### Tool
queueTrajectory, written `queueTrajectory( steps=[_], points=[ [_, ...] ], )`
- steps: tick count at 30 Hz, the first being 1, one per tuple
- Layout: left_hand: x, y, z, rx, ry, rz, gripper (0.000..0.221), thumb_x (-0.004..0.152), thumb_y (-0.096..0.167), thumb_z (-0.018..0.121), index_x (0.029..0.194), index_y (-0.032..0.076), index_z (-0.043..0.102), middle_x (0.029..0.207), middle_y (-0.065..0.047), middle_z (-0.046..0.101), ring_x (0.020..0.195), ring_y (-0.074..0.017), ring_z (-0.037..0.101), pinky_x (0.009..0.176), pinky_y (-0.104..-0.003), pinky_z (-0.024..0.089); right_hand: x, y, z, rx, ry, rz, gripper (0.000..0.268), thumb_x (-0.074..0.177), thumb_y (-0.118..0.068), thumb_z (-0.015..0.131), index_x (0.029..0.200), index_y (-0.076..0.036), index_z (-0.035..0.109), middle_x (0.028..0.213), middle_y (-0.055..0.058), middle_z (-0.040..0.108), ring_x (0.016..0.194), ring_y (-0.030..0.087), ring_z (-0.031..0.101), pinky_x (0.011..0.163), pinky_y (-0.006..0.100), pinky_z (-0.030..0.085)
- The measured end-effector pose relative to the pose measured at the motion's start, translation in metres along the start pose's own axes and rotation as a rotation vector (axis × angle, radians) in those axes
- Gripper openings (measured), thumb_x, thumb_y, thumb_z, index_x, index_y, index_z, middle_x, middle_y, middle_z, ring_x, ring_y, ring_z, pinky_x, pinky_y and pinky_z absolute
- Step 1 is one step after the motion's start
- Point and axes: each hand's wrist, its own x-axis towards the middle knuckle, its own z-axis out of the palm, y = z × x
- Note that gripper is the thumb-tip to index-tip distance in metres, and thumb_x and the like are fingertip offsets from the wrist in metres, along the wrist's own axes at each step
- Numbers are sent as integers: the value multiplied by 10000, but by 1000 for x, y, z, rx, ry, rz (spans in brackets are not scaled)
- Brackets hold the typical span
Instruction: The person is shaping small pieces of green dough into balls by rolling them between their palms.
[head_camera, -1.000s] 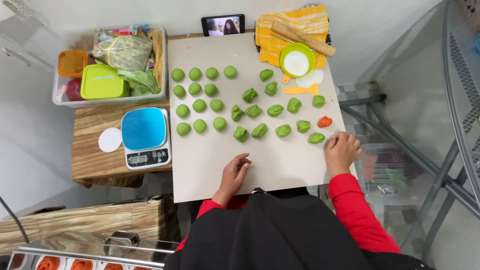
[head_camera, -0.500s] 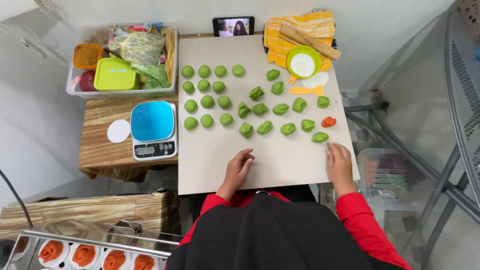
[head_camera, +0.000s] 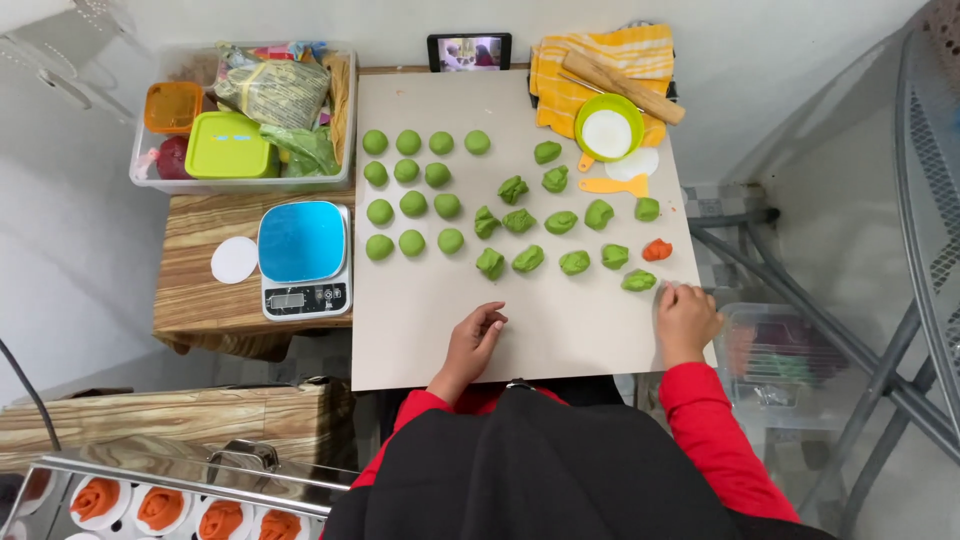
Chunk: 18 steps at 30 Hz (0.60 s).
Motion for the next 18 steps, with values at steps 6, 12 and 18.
queueTrajectory(
  steps=[6, 12, 18],
  points=[
    [-1, 3, 1, 16, 15, 22, 262, 810, 76, 485, 1065, 74, 543, 805, -125, 616, 705, -252, 569, 645, -337, 461, 38, 1, 15, 98, 35, 55, 284, 788, -359, 581, 609, -154, 502, 628, 17, 466, 650, 234, 529, 529, 357, 416],
    [-4, 1, 0, 25, 26, 51, 263, 826, 77, 456, 1078, 80, 531, 800, -118, 611, 696, -228, 563, 648, -328, 462, 25, 1, 0, 230, 105, -5, 308, 874, -267, 538, 634, -84, 479, 639, 75, 461, 612, 296, 536, 543, 384, 435],
    [-3, 6, 0, 23, 7, 60, 253, 825, 76, 469, 1069, 85, 536, 806, -112, 612, 700, -223, 566, 647, -314, 461, 25, -8, -6, 304, 32, -35, 233, 800, -237, 557, 694, -62, 445, 693, 103, 420, 659, 327, 497, 590, 389, 408]
  ],
)
